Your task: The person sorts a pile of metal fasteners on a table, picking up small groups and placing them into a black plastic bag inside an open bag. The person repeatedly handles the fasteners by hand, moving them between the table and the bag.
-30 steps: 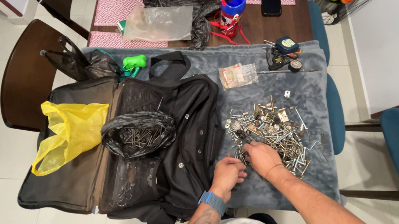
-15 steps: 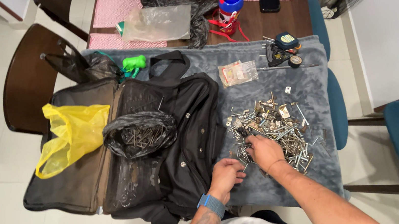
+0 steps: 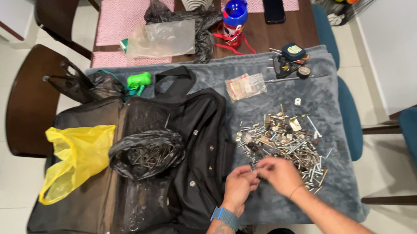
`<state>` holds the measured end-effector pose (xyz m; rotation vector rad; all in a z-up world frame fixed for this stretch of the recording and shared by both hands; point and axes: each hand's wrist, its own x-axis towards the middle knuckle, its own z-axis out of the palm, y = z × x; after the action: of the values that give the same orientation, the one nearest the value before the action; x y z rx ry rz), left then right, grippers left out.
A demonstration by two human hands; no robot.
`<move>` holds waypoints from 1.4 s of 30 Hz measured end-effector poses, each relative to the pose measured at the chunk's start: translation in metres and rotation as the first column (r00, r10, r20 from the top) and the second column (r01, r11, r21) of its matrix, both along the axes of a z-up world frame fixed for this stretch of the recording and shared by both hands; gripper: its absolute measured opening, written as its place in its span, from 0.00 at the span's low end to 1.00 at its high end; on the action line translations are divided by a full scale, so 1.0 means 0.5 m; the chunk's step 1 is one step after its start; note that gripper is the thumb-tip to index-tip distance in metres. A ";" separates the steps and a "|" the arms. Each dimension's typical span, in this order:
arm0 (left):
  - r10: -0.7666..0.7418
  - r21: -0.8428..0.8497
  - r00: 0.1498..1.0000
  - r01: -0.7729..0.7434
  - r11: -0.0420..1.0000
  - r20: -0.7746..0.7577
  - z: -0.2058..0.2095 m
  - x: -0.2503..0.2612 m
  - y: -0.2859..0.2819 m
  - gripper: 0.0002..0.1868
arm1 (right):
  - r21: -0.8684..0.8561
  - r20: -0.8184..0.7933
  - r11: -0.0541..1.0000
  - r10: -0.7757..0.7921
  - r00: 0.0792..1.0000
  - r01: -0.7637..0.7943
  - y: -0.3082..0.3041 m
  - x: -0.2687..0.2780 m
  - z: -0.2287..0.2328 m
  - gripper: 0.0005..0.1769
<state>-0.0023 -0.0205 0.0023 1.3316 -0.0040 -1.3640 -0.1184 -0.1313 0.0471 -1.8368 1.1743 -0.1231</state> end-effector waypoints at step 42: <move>0.056 -0.145 0.946 -0.107 0.984 -0.320 -0.010 0.012 -0.008 0.15 | -0.010 0.202 0.997 0.079 0.976 -0.079 0.003 0.018 0.043 0.14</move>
<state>0.0035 -0.0245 -0.0030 0.9590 0.1537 -1.4599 -0.1094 -0.1299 0.0687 -1.8227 0.9586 -0.2601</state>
